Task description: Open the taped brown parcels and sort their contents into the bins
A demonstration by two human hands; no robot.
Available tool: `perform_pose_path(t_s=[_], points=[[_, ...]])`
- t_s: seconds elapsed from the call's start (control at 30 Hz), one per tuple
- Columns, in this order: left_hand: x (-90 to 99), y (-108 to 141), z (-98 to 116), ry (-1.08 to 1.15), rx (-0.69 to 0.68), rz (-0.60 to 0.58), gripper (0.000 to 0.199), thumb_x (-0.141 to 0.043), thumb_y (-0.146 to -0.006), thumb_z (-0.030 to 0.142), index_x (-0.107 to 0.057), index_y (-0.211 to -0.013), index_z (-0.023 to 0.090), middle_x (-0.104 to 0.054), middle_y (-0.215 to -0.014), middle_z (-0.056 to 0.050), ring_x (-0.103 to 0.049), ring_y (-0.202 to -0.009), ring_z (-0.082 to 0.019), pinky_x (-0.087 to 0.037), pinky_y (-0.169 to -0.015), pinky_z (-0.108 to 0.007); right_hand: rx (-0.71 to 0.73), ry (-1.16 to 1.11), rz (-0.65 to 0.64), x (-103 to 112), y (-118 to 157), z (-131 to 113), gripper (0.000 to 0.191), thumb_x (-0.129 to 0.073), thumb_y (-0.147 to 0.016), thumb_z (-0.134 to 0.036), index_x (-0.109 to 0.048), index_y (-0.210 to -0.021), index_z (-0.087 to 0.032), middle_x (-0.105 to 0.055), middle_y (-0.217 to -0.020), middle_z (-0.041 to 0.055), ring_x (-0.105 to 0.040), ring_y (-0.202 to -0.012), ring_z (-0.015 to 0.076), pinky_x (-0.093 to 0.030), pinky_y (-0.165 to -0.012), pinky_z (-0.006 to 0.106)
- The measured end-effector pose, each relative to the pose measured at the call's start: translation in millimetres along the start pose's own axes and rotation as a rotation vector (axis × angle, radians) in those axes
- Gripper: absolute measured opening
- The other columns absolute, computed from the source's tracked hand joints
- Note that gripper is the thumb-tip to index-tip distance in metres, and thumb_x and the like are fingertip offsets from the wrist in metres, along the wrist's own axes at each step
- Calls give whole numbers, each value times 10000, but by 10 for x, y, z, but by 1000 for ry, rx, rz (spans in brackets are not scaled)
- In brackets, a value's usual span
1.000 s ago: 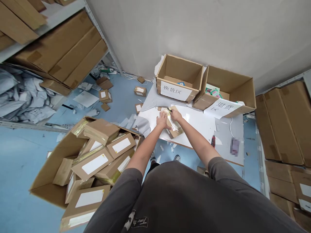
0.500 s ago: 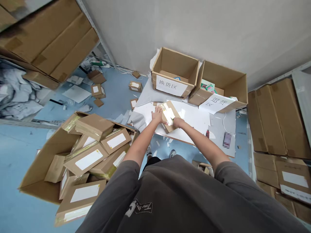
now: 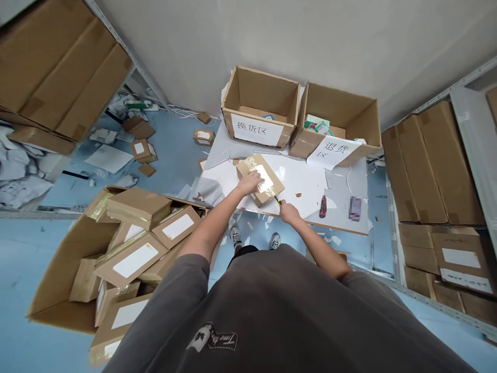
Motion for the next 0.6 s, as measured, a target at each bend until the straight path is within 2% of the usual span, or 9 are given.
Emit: perform_pose_path(t_s=[0.07, 0.1, 0.17, 0.23, 0.3, 0.37, 0.47, 0.6], points=[[-16, 23, 147, 6, -177, -65, 855, -780, -865, 418, -487, -1668, 414, -484, -1708, -88, -338, -1619, -337, -310, -1314, -482, -39, -106, 70, -89, 89, 135, 298, -404, -1153, -279, -541, -1377, -138, -744, -1272, 269, -746, -1200, 356, -545, -901, 371], [-26, 25, 212, 3, -198, -94, 868, -799, -830, 410, -510, -1649, 425, -497, -1691, -86, -363, -1592, -352, -325, -1302, -490, -50, -163, 107, -120, 109, 191, 284, -387, -1162, -296, -545, -1348, -150, -755, -1237, 255, -751, -1172, 349, -541, -887, 362], [-40, 7, 323, -12, -168, -121, 942, -846, -743, 418, -530, -1631, 413, -516, -1663, -103, -370, -1564, -411, -284, -1309, -562, -43, -285, 153, -159, 91, 262, 231, -391, -1169, -314, -550, -1279, -187, -774, -1145, 196, -766, -1090, 312, -537, -856, 329], [-40, -31, 410, -30, -136, -121, 980, -867, -686, 412, -550, -1613, 378, -545, -1620, -130, -387, -1538, -449, -201, -1324, -619, -7, -457, 159, -183, 2, 274, 192, -380, -1177, -336, -536, -1204, -229, -769, -1003, 97, -777, -929, 248, -544, -795, 280], [-24, -74, 470, -60, -153, -119, 963, -876, -653, 375, -594, -1572, 327, -585, -1558, -155, -434, -1500, -445, -154, -1332, -612, 19, -654, 129, -213, -125, 244, 209, -337, -1191, -378, -503, -1152, -258, -721, -867, 4, -748, -738, 184, -545, -711, 234], [2, -107, 503, -108, -176, -119, 936, -888, -621, 347, -641, -1522, 277, -609, -1512, -174, -470, -1466, -431, -179, -1327, -574, 19, -790, 96, -254, -252, 204, 250, -298, -1202, -423, -475, -1116, -269, -667, -780, -48, -707, -624, 148, -534, -645, 204], [34, -110, 541, -184, -144, -81, 892, -918, -613, 396, -691, -1457, 216, -599, -1519, -201, -474, -1463, -431, -279, -1295, -528, 35, -833, 75, -304, -390, 191, 307, -276, -1208, -453, -473, -1064, -267, -629, -723, -62, -683, -591, 138, -523, -619, 192], [-13, -54, 645, -211, -54, -11, 907, -935, -667, 453, -659, -1482, 167, -492, -1673, -201, -436, -1547, -395, -339, -1289, -452, 128, -773, 75, -243, -487, 314, 311, -309, -1208, -408, -498, -1015, -253, -605, -687, -69, -647, -551, 129, -512, -640, 191]])
Point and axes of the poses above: each hand's wrist, its own y-axis away from the middle knuckle, its own x-axis out of the back of the hand, z = x × y, the point moved 2 cm from there along -y, towards the middle knuckle
